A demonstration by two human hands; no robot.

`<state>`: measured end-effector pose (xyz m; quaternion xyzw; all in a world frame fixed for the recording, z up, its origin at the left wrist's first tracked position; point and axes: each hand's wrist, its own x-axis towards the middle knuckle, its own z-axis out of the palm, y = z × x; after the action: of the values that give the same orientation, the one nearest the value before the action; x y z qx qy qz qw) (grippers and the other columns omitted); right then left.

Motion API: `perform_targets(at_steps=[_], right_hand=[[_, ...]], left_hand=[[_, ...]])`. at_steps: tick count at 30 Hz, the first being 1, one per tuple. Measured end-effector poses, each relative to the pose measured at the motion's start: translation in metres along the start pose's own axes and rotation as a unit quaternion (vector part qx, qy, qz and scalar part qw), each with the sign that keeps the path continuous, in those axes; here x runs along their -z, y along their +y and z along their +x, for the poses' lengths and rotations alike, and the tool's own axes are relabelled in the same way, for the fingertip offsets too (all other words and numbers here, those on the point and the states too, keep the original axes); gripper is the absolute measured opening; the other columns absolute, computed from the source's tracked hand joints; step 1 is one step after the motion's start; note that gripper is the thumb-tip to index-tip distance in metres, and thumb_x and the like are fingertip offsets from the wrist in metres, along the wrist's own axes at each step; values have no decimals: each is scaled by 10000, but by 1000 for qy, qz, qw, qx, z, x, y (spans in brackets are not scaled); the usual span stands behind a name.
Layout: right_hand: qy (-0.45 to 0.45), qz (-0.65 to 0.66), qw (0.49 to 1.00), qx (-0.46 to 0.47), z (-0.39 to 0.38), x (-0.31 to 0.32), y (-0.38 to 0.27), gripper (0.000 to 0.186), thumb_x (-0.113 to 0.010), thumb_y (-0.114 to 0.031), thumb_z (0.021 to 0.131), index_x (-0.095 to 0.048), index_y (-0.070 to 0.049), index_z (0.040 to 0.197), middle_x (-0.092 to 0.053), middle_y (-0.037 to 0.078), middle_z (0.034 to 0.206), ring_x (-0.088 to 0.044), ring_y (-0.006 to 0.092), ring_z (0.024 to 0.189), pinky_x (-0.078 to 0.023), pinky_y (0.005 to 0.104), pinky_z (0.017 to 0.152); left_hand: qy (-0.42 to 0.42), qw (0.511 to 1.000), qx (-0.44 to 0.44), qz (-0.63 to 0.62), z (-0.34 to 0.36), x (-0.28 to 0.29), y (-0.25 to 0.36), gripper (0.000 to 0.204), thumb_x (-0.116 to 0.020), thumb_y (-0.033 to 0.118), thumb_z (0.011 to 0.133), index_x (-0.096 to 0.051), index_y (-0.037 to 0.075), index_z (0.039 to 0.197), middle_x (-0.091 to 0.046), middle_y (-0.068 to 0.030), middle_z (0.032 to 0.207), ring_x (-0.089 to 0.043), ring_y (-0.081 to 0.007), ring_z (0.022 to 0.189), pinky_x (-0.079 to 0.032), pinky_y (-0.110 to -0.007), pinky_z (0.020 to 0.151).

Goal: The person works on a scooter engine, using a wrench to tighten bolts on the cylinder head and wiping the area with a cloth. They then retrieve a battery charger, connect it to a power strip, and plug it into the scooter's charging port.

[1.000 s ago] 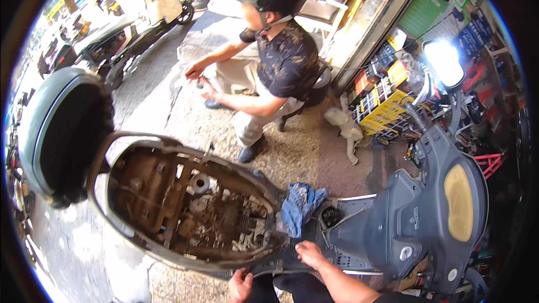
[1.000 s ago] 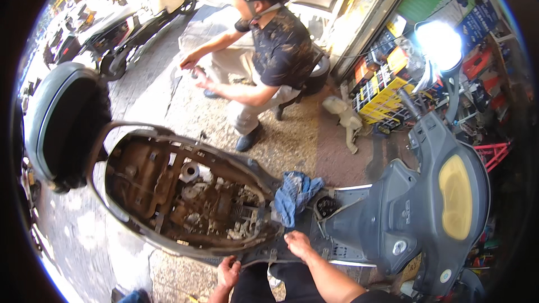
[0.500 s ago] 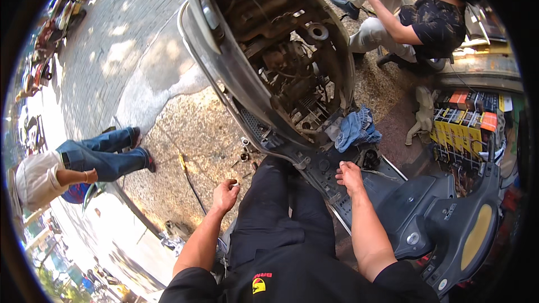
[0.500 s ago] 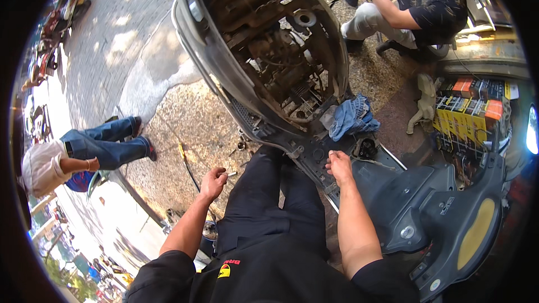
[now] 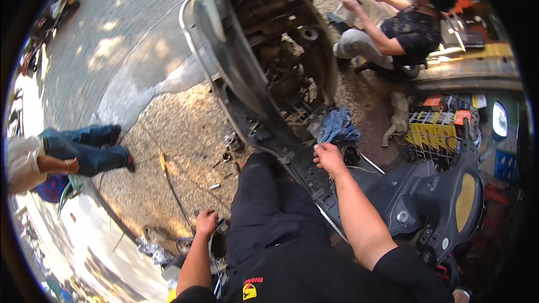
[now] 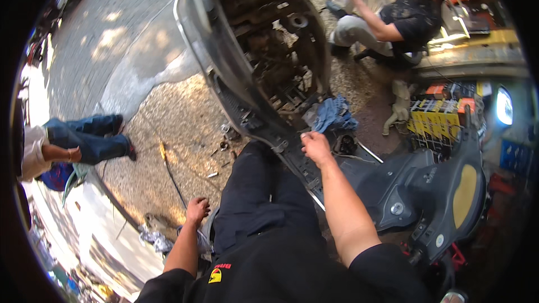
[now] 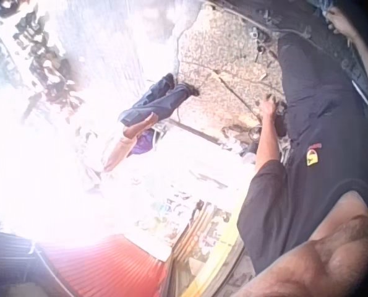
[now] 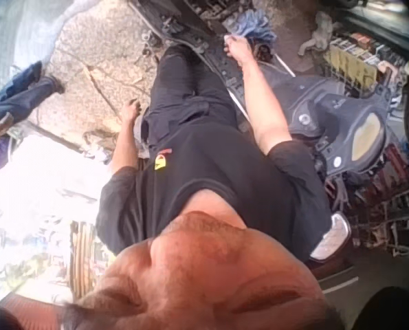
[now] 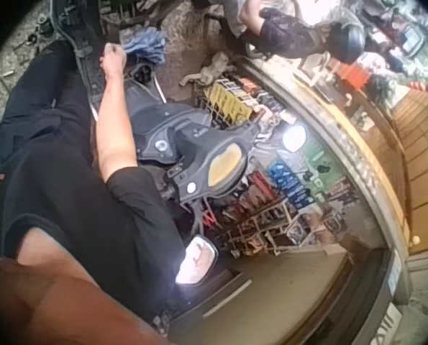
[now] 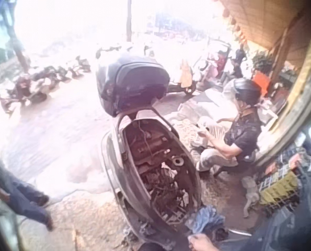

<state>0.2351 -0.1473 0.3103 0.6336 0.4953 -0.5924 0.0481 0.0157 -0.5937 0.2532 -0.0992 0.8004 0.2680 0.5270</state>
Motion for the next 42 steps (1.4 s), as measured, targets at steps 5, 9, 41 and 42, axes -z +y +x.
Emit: perform_targets(at_steps=[5,9,41,42], right_hand=[[22,-44,998,49,-10,-19,-11,270,-609,-271,952,-641,-27,1063,-621,22,819,-598,130,704,-483,281,553],[5,-9,999,38,-21,-31,-3,327,-617,-291,957,-637,-4,1113,-643,40,856,-605,129,693,-482,282,556],[373,224,864,-254,-280,-50,286,388,-614,-440,873,-734,-86,979,-709,162,1041,-660,310,1044,-512,399,915],[374,251,857,-252,-285,-53,295,391,-611,-441,874,-735,-87,981,-710,162,1042,-660,311,1045,-512,399,916]], left_hand=[[-61,992,36,-106,-9,3,45,287,-548,106,874,-583,1,1139,-571,-40,732,-510,-117,528,-368,-237,435],[-75,997,-2,-19,-4,19,71,323,-559,140,879,-583,-7,1165,-612,-53,786,-599,-157,622,-456,-277,504],[-263,824,-369,341,36,-191,424,129,-536,121,887,-613,21,914,-570,-64,673,-581,-170,498,-426,-286,394],[-277,811,-372,357,25,-203,426,128,-537,124,885,-615,26,913,-560,-55,665,-570,-162,489,-420,-287,392]])
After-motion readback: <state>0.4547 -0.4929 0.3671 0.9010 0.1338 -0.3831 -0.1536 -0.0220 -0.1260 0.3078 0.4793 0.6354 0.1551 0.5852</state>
